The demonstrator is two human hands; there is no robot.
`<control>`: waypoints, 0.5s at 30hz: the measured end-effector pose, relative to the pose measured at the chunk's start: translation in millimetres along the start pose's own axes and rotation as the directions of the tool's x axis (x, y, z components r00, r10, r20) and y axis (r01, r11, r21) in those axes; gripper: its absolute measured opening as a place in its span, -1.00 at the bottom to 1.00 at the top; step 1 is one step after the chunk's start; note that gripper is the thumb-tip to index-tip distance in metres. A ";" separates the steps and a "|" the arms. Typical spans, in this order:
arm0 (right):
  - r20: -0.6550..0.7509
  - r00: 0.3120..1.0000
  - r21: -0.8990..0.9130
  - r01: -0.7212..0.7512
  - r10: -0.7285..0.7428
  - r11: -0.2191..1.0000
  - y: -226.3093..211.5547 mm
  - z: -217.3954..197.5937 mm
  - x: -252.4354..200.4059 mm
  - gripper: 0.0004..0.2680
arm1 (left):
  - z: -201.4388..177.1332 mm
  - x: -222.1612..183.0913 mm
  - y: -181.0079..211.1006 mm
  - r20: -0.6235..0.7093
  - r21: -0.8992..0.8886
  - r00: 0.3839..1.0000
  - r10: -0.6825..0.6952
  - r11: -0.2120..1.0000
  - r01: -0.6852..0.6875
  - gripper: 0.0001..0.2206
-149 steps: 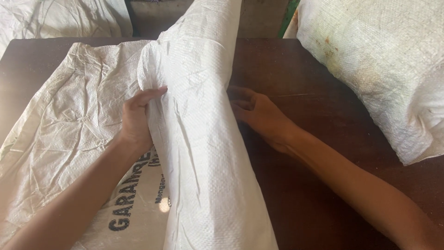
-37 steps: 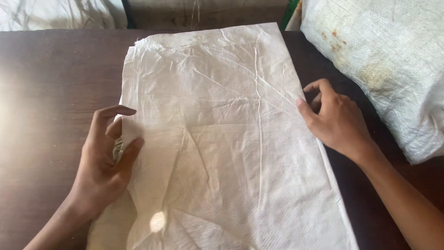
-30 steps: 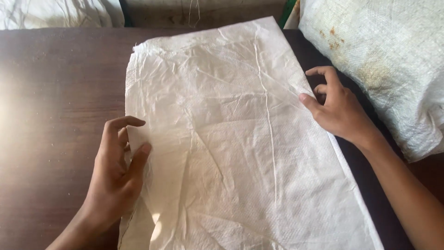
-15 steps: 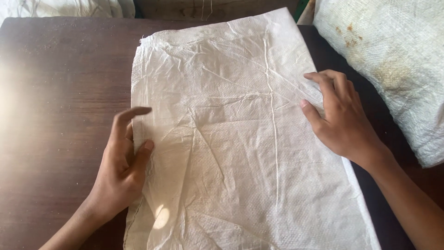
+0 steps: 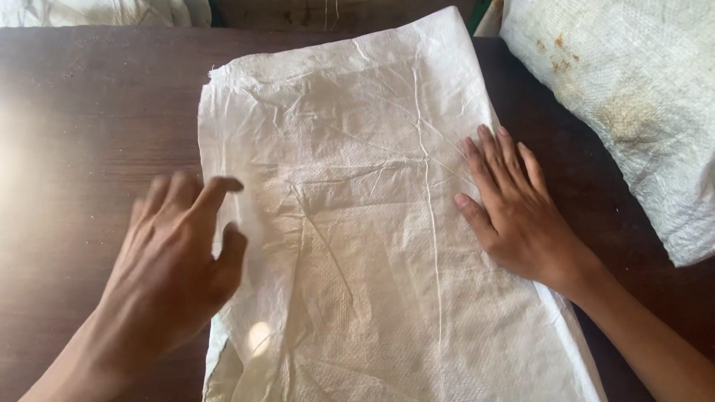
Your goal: Folding large white plastic sacks on a wooden table and placing them inside another sack.
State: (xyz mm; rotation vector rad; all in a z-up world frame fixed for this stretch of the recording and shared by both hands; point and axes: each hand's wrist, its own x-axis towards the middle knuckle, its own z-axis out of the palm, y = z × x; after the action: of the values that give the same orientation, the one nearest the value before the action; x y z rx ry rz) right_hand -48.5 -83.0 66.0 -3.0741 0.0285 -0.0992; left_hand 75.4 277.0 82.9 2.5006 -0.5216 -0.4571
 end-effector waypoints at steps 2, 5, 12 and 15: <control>-0.015 1.000 0.016 0.018 -0.017 1.000 -1.5 -0.2 0.1 -0.46 | -0.3 3.2 20.5 -0.083 0.327 0.982 0.172 0.935 -0.136 -0.55; -0.021 0.999 -0.019 0.035 -0.035 0.999 -1.2 1.9 -1.7 -0.46 | 16.1 10.9 45.3 -0.230 0.472 0.824 0.518 0.800 -0.371 -0.52; -0.003 1.000 -0.073 -0.014 0.014 0.997 0.5 0.0 -1.8 -0.42 | 80.2 46.4 50.2 -0.022 0.393 0.658 0.753 0.612 -0.686 -0.36; 0.014 0.999 -0.115 -0.047 0.049 0.992 6.3 1.6 -3.6 -0.38 | 85.6 52.0 43.7 0.006 0.357 0.648 0.762 0.604 -0.713 -0.33</control>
State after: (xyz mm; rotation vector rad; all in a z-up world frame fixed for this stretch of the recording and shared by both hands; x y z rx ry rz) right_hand -52.1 -89.1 63.8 -3.1861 0.1115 -0.0712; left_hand 72.9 182.3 28.6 2.2872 -1.6026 0.1715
